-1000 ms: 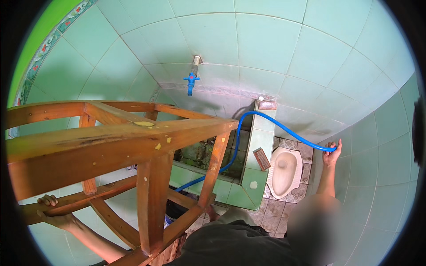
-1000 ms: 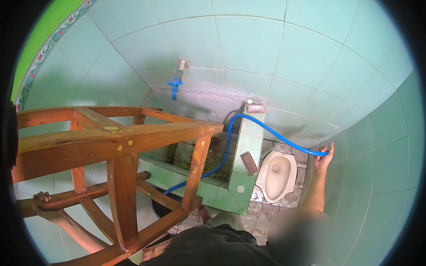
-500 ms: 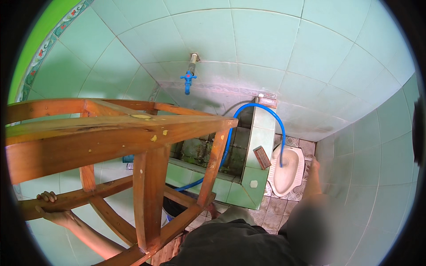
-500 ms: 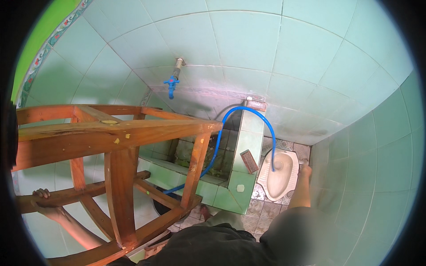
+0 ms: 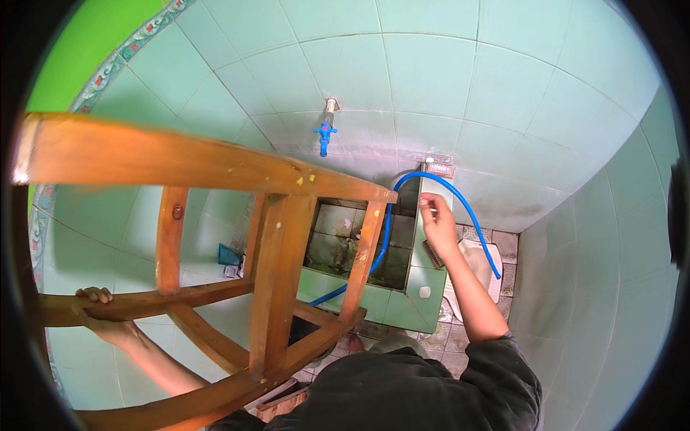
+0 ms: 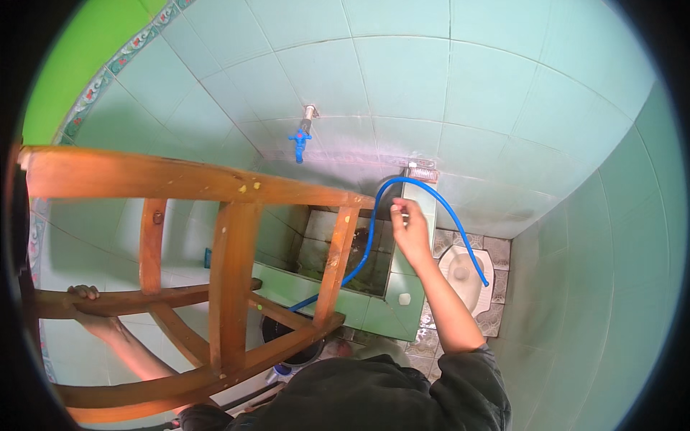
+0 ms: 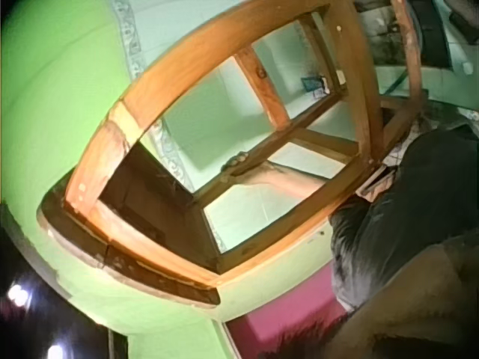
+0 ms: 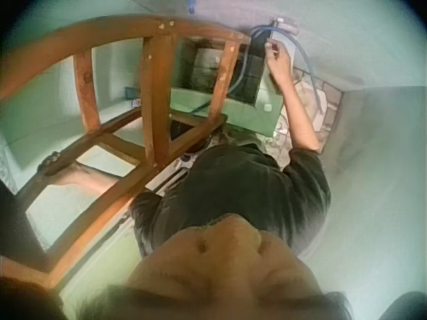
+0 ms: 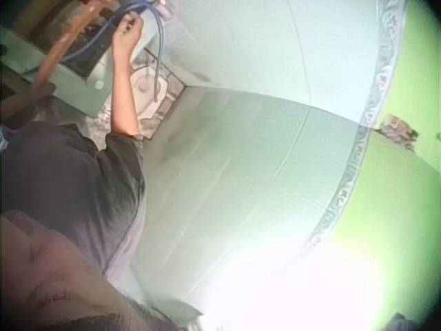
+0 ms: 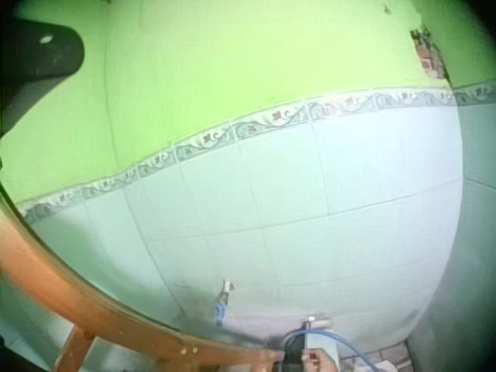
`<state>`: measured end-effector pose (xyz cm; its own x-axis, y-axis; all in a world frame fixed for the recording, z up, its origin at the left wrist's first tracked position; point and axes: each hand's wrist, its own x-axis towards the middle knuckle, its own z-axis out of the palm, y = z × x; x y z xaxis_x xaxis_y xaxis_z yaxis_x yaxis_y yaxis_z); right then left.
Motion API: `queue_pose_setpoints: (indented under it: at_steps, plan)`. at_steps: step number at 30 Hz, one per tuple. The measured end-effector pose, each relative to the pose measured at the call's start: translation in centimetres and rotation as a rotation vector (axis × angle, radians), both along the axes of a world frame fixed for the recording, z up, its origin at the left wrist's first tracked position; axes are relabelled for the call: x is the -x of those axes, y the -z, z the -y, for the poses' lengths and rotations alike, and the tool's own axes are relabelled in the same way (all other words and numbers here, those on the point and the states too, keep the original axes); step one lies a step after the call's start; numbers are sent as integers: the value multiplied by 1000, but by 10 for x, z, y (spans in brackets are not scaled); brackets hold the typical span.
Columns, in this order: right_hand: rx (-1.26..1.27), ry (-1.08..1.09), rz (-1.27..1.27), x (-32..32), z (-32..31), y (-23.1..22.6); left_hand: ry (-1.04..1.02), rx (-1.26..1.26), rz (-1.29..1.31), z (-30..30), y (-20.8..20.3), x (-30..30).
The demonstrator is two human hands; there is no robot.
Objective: The person picks up a wooden stool, carries it into a small bathroom, and places it inside a tiled enclosure next to a water tap. They then use a blue plastic scoop to pour water from a bucket over the edge of the tiled enclosure while wiping the tiles by hand.
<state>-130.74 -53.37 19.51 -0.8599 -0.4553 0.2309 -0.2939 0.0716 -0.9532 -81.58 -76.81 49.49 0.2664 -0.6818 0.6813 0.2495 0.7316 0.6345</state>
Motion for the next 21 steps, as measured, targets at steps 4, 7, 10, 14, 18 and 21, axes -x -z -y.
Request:
queue_pose_setpoints:
  at_steps: [4,7,10,14,18,21]
  plan:
    - [-302,-251,-34,7,28,132,54,-17,-31,-5,-8,23]
    - [-852,-671,-185,-50,31,143,1,-29,-31,-16,-9,23]
    - [-889,-860,-271,-76,47,179,-21,-42,-43,-14,-9,13]
    - [-949,-1047,-244,-89,60,193,11,-18,-11,-8,-4,9]
    - [-864,-991,-139,-106,54,210,25,-18,0,-9,-6,19]
    - [-863,-977,-150,-116,48,193,-9,-26,1,-15,-8,13]
